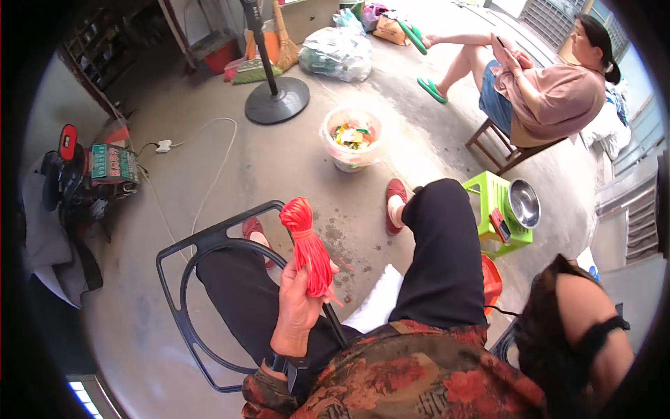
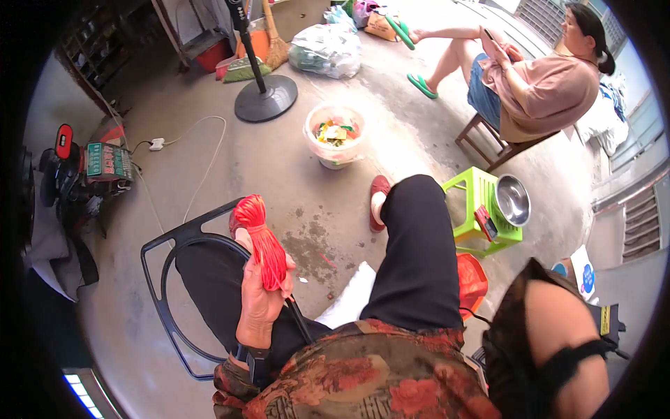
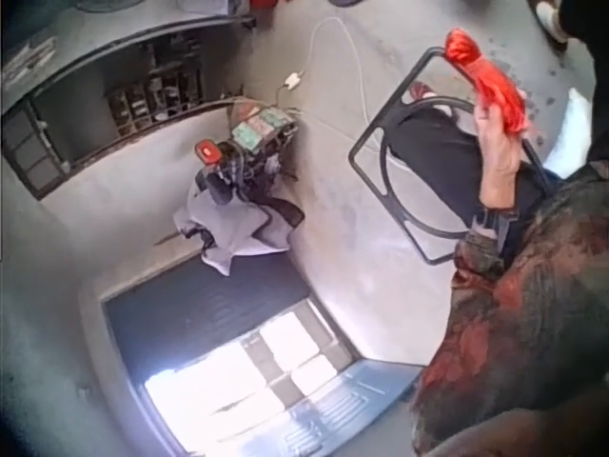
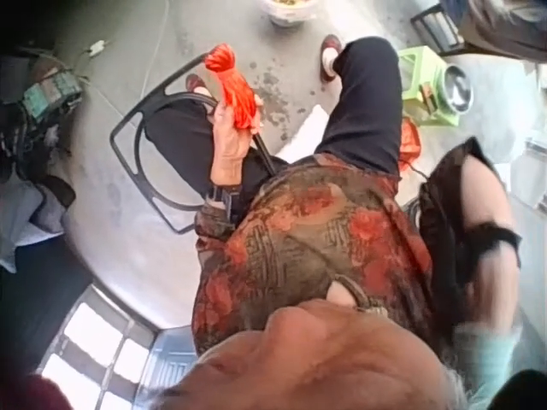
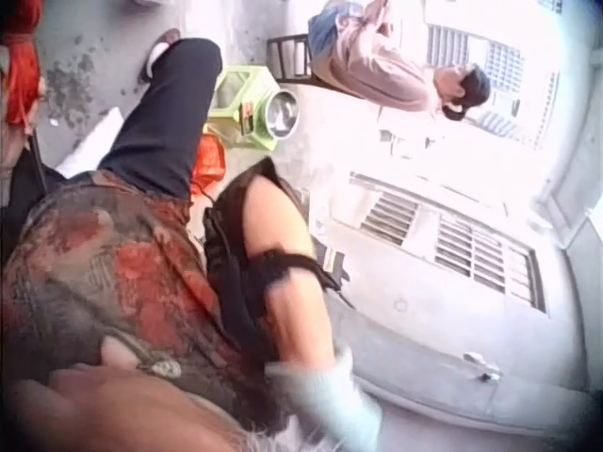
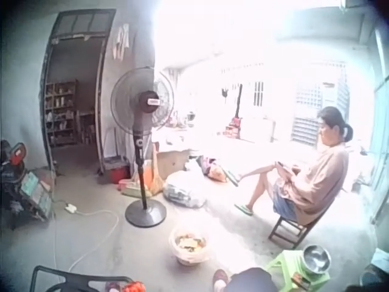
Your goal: Tying red nylon cord onto square plastic frames while wearing a single protective glove.
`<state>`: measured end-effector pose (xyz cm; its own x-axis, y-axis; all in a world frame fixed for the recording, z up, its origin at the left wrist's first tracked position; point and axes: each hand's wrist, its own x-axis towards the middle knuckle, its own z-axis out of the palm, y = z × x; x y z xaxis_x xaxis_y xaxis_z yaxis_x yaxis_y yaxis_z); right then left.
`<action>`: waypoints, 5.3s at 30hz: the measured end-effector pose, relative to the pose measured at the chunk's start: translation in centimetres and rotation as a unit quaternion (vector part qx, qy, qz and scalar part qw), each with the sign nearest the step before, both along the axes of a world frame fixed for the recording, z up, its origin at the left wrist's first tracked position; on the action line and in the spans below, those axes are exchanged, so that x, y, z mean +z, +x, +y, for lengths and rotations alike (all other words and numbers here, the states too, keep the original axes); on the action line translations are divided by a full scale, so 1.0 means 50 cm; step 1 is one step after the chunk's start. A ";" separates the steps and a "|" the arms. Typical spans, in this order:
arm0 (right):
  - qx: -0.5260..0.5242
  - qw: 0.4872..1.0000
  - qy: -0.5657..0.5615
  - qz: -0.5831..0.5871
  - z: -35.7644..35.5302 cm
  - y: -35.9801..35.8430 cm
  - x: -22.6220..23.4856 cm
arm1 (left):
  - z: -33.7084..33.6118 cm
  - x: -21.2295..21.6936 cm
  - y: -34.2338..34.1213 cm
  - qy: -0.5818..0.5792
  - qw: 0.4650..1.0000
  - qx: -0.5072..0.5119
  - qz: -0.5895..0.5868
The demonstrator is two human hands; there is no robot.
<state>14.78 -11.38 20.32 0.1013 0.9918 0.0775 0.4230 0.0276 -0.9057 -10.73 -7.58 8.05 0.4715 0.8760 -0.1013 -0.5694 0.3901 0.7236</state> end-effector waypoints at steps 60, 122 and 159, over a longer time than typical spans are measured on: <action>-0.363 0.668 0.116 0.640 -0.152 0.331 -0.224 | -0.017 0.073 0.014 -0.040 0.989 -0.124 -0.062; -0.073 0.851 -0.187 0.485 -0.023 -0.045 -0.264 | -0.047 0.008 -0.022 0.226 0.780 0.388 0.436; -0.029 0.755 -0.260 0.601 -0.004 -0.181 -0.322 | -0.039 0.034 0.043 -0.053 0.979 -0.047 0.190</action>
